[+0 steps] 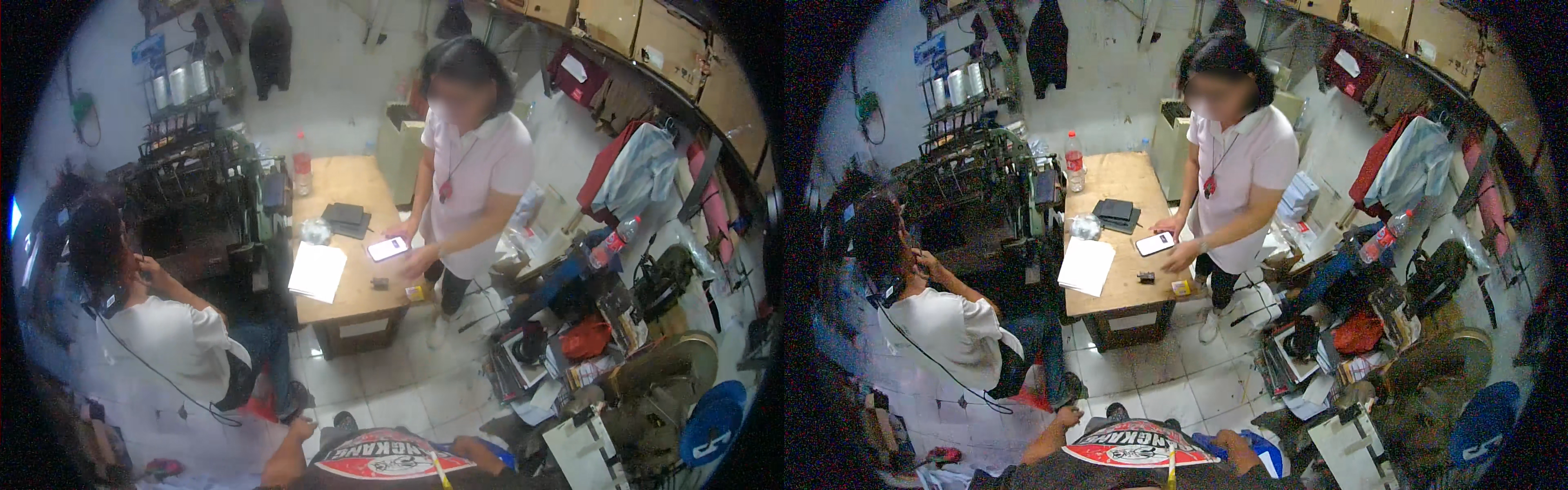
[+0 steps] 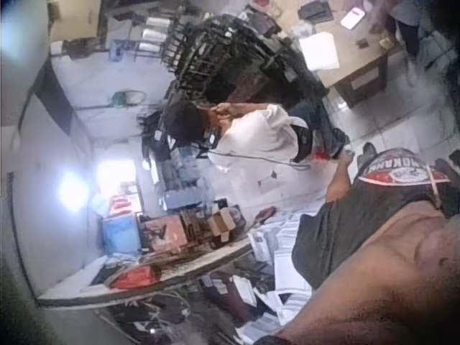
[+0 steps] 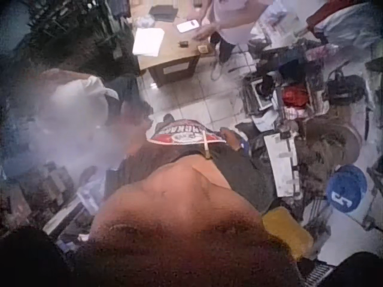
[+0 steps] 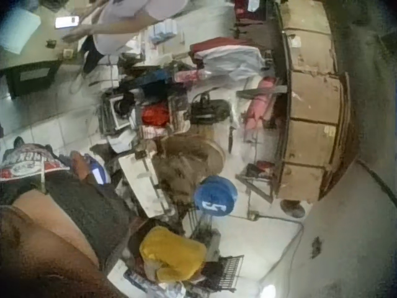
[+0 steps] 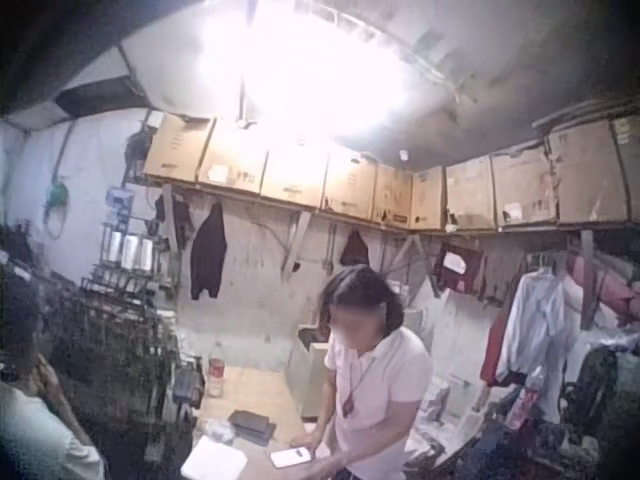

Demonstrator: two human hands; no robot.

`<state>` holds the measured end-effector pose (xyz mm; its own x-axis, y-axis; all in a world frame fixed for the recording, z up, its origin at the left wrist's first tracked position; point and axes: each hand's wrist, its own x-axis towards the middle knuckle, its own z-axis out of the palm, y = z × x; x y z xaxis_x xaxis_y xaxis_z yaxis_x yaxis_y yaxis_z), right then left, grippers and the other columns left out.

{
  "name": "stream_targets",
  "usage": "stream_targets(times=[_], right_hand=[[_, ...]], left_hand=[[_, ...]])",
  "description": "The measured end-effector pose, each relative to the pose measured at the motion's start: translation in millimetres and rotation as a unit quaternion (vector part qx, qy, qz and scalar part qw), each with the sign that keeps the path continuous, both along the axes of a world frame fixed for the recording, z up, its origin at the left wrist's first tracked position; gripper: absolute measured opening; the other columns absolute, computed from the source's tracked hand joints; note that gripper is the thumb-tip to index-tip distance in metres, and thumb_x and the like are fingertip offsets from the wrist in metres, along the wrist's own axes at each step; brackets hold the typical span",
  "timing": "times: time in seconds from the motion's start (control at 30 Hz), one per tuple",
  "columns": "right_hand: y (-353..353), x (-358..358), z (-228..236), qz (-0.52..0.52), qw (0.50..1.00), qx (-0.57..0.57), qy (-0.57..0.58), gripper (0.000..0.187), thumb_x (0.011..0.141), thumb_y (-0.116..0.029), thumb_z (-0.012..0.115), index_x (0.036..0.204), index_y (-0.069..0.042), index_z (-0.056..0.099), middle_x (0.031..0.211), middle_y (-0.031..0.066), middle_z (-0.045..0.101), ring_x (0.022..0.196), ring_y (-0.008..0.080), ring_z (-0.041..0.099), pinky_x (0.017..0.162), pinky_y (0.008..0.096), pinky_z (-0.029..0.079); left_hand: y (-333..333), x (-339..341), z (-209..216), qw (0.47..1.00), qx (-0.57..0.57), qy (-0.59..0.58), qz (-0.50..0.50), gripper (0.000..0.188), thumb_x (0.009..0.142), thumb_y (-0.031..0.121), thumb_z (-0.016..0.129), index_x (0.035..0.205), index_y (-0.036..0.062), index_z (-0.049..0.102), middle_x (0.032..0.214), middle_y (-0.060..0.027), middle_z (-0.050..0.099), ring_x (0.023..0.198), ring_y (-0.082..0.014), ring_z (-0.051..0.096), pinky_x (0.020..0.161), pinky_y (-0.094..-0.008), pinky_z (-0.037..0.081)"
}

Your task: The person organizes printed paper items into stacks on a table and checks a small metal component at a workstation.

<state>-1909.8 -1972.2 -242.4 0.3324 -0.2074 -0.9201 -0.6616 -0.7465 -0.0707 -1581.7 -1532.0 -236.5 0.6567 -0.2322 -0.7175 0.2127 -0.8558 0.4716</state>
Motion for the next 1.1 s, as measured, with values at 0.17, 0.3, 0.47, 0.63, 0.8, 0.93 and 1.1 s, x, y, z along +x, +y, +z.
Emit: stream_targets(times=[0.17,0.3,0.47,0.63,0.8,0.93,1.1], right_hand=[[-33.4,-8.0,-2.8,0.037,0.989,0.01,-0.141,0.054,0.079,-0.043,0.056,0.123,-0.012,0.055,0.126,0.0191,0.052,0.12,0.0339,0.046,0.098,0.0419,0.04],[-66.9,7.2,-81.3,0.01,0.968,-0.084,-0.235,0.057,0.077,-0.042,0.058,0.117,-0.001,0.057,0.122,0.0213,0.054,0.113,0.0344,0.052,0.097,0.0384,0.04],[-13.7,51.6,11.6,-0.2,0.918,-0.059,-0.336,0.036,0.081,-0.03,0.057,0.102,-0.003,0.065,0.095,0.018,0.066,0.089,0.0281,0.064,0.075,0.0396,0.05],[0.7,49.7,2.2,-0.092,0.943,-0.046,-0.316,0.04,0.081,-0.031,0.055,0.105,0.0,0.063,0.088,0.0182,0.066,0.087,0.0327,0.063,0.079,0.0397,0.049],[-15.5,30.2,-52.3,0.1,0.947,-0.01,-0.305,0.038,0.079,-0.032,0.057,0.1,-0.001,0.063,0.092,0.0178,0.066,0.088,0.0343,0.062,0.08,0.0418,0.048],[-8.0,31.6,-66.4,-0.078,0.963,0.014,-0.258,0.036,0.073,-0.029,0.061,0.099,-0.004,0.062,0.086,0.0163,0.065,0.087,0.0341,0.061,0.078,0.0436,0.048],[-11.4,40.9,-82.6,0.042,0.948,-0.009,-0.316,0.034,0.072,-0.032,0.064,0.091,-0.003,0.064,0.081,0.0183,0.064,0.082,0.0343,0.061,0.073,0.0443,0.049]], left_hand=[[14.1,-19.4,-9.5,0.984,0.066,-0.007,-0.168,0.052,0.081,0.045,0.054,0.109,0.0027,0.063,0.105,-0.0196,0.063,0.099,-0.0355,0.059,0.088,-0.0388,0.045],[-6.4,-6.7,19.7,0.963,0.083,-0.04,-0.255,0.053,0.081,0.047,0.049,0.105,0.0025,0.065,0.106,-0.0199,0.063,0.102,-0.0358,0.058,0.09,-0.0403,0.043],[-22.7,1.8,24.3,0.995,-0.008,-0.078,-0.056,0.053,0.078,0.044,0.057,0.108,0.0004,0.063,0.108,-0.024,0.061,0.104,-0.0349,0.058,0.091,-0.0381,0.044],[-26.5,-8.5,32.0,0.992,0.004,-0.113,-0.063,0.051,0.078,0.044,0.061,0.105,0.0002,0.064,0.097,-0.0194,0.064,0.09,-0.0309,0.061,0.083,-0.038,0.046],[-8.5,-49.1,69.5,0.995,0.043,-0.073,-0.048,0.056,0.076,0.043,0.063,0.11,-0.0009,0.062,0.112,-0.0234,0.06,0.109,-0.0351,0.055,0.095,-0.0384,0.042],[47.4,-81.6,20.9,0.997,0.053,-0.059,0.012,0.054,0.076,0.04,0.065,0.111,-0.0009,0.062,0.111,-0.0252,0.059,0.108,-0.0337,0.056,0.094,-0.0369,0.043],[64.6,-101.7,35.2,0.996,0.066,-0.053,0.024,0.055,0.076,0.039,0.065,0.112,-0.0013,0.061,0.106,-0.0247,0.062,0.101,-0.034,0.06,0.09,-0.0378,0.045]])
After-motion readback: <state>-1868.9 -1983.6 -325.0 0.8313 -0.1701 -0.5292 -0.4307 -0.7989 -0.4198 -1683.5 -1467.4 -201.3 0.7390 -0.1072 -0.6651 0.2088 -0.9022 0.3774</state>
